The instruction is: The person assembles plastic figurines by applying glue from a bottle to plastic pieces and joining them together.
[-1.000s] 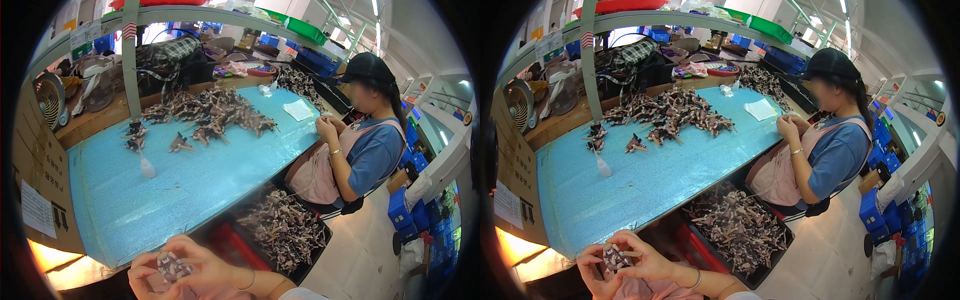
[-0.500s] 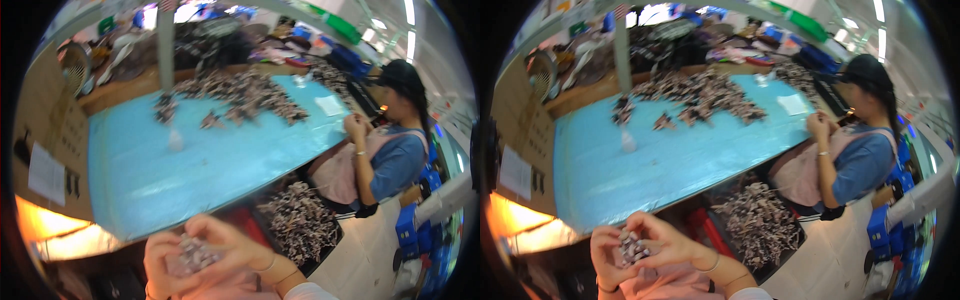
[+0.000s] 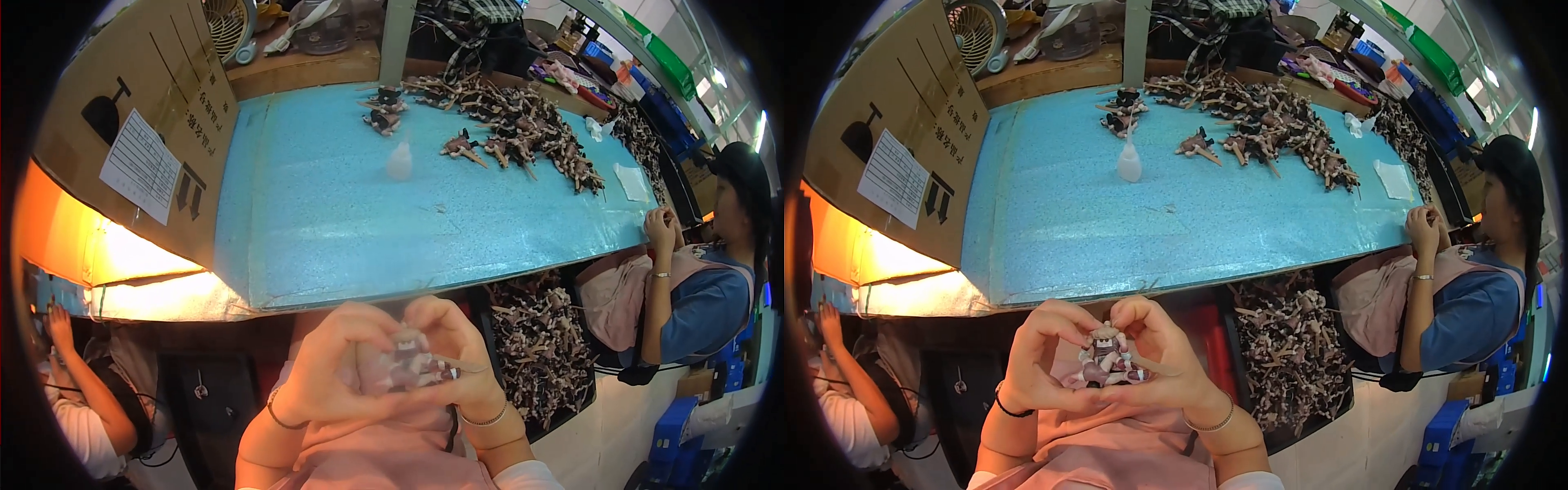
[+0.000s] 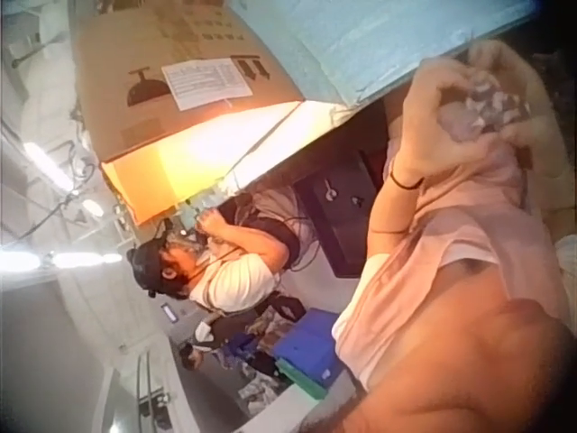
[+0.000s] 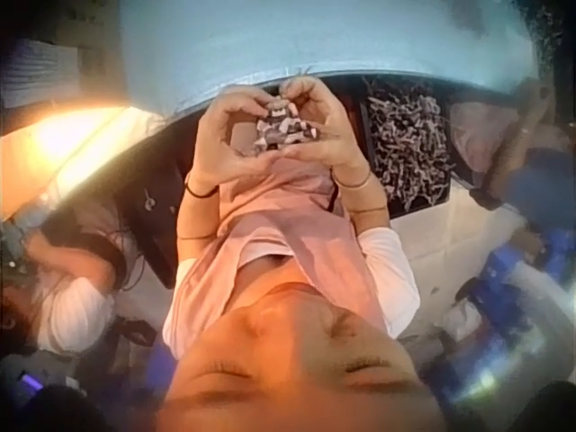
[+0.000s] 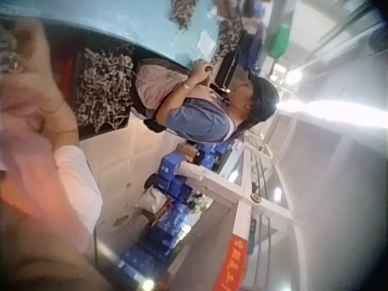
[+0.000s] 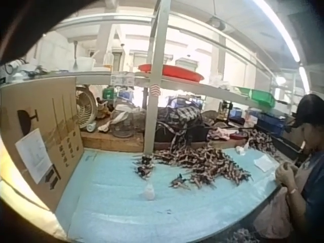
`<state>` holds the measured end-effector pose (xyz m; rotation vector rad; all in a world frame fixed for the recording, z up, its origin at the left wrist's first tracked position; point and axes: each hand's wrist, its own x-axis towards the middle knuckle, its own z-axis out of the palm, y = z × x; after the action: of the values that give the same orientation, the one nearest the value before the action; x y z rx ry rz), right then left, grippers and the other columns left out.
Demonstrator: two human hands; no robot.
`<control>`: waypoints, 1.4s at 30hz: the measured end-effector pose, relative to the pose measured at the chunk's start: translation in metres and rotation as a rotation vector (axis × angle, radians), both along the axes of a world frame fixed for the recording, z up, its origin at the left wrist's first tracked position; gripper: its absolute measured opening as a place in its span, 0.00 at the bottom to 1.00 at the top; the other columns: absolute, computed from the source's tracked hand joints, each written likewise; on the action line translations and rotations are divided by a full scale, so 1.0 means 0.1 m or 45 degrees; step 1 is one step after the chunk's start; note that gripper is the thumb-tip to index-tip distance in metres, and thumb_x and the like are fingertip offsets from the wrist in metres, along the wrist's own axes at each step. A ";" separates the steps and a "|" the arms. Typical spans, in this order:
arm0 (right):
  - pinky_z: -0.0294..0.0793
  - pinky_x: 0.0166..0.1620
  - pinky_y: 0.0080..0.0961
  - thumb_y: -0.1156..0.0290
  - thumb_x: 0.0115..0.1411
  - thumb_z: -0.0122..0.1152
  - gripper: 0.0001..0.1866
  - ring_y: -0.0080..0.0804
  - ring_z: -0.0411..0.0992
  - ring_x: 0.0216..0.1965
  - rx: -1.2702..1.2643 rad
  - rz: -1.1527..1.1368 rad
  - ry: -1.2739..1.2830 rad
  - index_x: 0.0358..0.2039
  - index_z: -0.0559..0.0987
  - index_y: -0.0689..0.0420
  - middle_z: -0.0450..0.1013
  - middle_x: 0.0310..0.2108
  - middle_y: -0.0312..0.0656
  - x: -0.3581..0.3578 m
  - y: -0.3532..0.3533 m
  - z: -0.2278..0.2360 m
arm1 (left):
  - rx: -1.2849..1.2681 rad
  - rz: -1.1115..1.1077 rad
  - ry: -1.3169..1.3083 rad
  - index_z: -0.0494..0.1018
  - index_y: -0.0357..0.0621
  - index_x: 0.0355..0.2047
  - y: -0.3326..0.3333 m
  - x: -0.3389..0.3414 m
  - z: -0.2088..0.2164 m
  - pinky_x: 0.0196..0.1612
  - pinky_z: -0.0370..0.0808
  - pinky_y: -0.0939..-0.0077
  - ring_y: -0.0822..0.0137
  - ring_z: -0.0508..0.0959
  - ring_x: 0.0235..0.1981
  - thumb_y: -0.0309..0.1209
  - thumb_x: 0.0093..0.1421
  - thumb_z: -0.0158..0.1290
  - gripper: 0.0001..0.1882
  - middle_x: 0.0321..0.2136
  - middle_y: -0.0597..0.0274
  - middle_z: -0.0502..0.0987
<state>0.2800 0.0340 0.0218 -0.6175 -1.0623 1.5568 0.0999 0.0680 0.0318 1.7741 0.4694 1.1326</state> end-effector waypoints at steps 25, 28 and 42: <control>0.66 0.40 0.34 0.65 0.44 0.67 0.17 0.41 0.68 0.35 -0.079 -2.093 -2.125 0.34 0.75 0.58 0.70 0.32 0.44 2.44 -0.83 -1.18 | -0.121 0.124 0.405 0.65 0.35 0.49 0.04 0.26 -0.46 0.48 0.68 0.69 0.60 0.73 0.41 0.21 0.46 0.55 0.26 0.44 0.51 0.68; 0.68 0.39 0.30 0.63 0.48 0.66 0.19 0.36 0.70 0.34 -0.233 -2.229 -1.783 0.36 0.75 0.62 0.71 0.32 0.43 2.88 -0.96 -1.41 | -0.084 0.239 0.348 0.66 0.35 0.46 0.11 0.27 -0.51 0.45 0.70 0.70 0.62 0.75 0.38 0.19 0.47 0.53 0.23 0.42 0.51 0.69; 0.69 0.34 0.36 0.68 0.52 0.57 0.08 0.44 0.71 0.31 -0.076 -1.441 -2.263 0.32 0.77 0.58 0.72 0.30 0.47 2.55 0.00 -0.49 | 0.250 0.681 0.313 0.68 0.35 0.37 0.50 0.29 -0.41 0.37 0.71 0.72 0.58 0.73 0.32 0.17 0.47 0.51 0.15 0.35 0.50 0.72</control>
<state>0.5354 0.0344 -0.0275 -2.2775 -1.3252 -0.3028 0.1292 0.1181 -0.0096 2.0340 1.0585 1.3607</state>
